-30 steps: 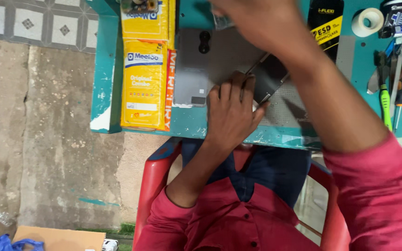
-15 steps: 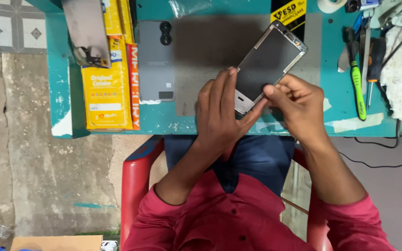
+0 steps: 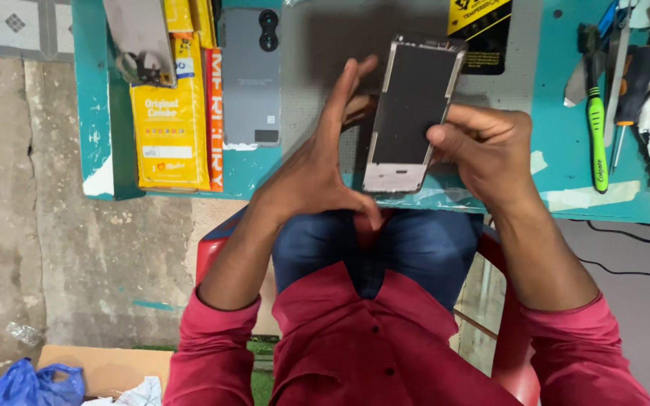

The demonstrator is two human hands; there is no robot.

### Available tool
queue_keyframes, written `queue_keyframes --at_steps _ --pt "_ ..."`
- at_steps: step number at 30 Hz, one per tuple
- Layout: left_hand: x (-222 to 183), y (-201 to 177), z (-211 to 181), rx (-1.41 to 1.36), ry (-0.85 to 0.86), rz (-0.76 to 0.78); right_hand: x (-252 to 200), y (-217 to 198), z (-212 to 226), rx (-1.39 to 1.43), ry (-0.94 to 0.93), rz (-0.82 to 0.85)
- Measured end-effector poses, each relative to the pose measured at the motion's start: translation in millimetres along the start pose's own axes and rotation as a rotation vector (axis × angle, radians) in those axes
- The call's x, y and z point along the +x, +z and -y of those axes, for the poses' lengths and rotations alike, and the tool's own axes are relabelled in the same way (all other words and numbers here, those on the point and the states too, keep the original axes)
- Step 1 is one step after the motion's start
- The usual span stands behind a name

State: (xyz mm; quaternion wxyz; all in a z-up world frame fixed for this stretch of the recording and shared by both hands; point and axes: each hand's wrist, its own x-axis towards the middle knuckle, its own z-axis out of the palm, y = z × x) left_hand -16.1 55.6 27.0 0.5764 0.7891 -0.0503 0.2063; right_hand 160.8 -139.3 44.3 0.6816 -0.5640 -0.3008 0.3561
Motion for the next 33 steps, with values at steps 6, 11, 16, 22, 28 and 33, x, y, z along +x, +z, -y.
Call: queue_keyframes --at_steps 6,11,16,22,28,33 --pt "12 9 5 0.001 0.202 0.058 -4 -7 -8 -0.069 0.032 0.1" --pt "9 21 12 0.018 0.24 0.053 -8 -11 -11 -0.078 0.086 0.16" --pt "7 26 19 -0.089 0.237 0.073 -6 -8 -9 0.015 0.121 0.211" --pt "17 28 11 -0.183 0.31 0.018 -5 -4 -3 0.04 0.198 0.237" --pt "17 30 5 -0.157 0.284 -0.027 -4 -4 -10 0.006 0.18 0.239" --pt "10 20 -1 -0.092 0.169 -0.076 0 4 -10 -0.089 0.166 0.239"
